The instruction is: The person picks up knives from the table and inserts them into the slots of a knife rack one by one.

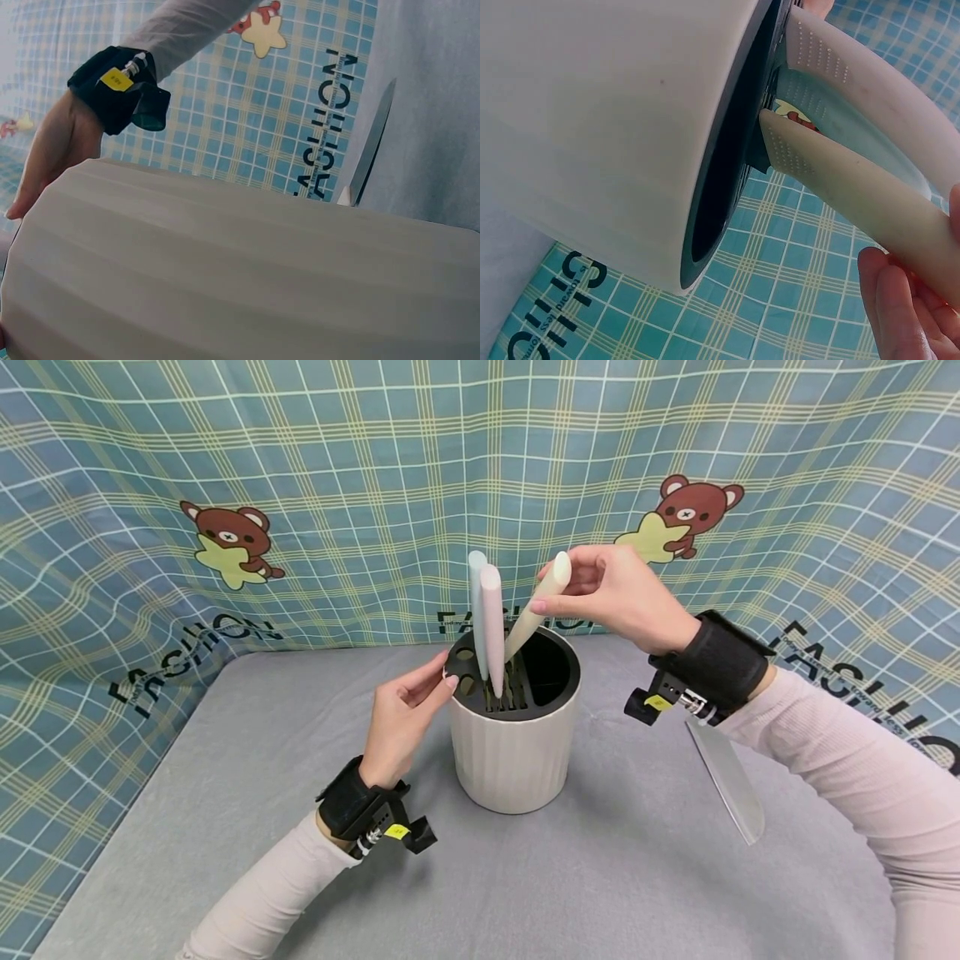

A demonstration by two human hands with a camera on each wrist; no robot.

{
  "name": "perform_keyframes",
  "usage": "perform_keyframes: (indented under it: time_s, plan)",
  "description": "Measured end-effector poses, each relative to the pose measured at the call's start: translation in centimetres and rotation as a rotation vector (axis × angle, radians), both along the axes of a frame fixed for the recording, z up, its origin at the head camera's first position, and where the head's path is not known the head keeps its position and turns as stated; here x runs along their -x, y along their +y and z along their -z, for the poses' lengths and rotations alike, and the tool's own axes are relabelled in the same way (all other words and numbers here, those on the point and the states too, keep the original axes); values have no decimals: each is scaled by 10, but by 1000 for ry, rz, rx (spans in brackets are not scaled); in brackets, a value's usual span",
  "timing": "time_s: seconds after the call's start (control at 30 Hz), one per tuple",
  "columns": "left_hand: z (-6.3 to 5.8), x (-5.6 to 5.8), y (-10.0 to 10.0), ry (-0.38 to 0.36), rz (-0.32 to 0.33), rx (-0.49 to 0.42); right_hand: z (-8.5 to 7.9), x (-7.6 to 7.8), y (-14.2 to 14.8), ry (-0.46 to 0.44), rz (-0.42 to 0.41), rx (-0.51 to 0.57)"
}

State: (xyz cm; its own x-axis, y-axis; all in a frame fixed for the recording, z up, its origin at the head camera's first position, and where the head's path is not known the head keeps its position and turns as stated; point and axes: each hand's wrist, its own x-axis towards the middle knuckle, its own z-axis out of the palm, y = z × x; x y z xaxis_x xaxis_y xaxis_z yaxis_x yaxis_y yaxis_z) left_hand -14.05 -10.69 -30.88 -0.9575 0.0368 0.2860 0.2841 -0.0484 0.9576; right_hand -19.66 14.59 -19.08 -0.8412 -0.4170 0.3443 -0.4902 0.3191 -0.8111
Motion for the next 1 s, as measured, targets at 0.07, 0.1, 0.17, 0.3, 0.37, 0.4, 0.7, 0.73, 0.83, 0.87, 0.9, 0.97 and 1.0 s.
perform_keyframes:
  time_s: [0.07,0.1,0.17,0.3,0.37,0.4,0.7,0.73,0.83,0.87,0.9,0.97,1.0]
  plan:
    - [0,0,0,0,0,2,0,0,0,-8,-2,2]
    - [0,0,0,0,1,2,-1,0,1,-11,-4,4]
    - [0,0,0,-2,1,3,-1,0,1,-14,-9,6]
    - [-1,0,0,-6,-2,4,-2,-2,3,-30,-26,10]
    - [-1,0,0,-8,-3,3,-2,-2,4,-47,-29,13]
    - [-1,0,0,-8,-3,3,-2,-3,5,-57,-31,13]
    - [-1,-1,1,-9,-8,4,1,-6,18,-120,-25,-1]
    - [-1,-1,1,-11,-10,6,2,-5,19,-125,-22,-1]
    - [-2,-2,1,-12,-12,5,6,-5,26,-138,-7,7]
    - [-2,-1,1,-12,-12,6,7,-5,28,-138,2,6]
    - [-2,-1,1,-12,-11,6,9,-5,31,-142,8,5]
    - [-1,-1,1,-10,-11,7,11,-4,37,-145,28,7]
    - [-1,-1,1,-10,-10,8,12,-4,40,-147,40,6]
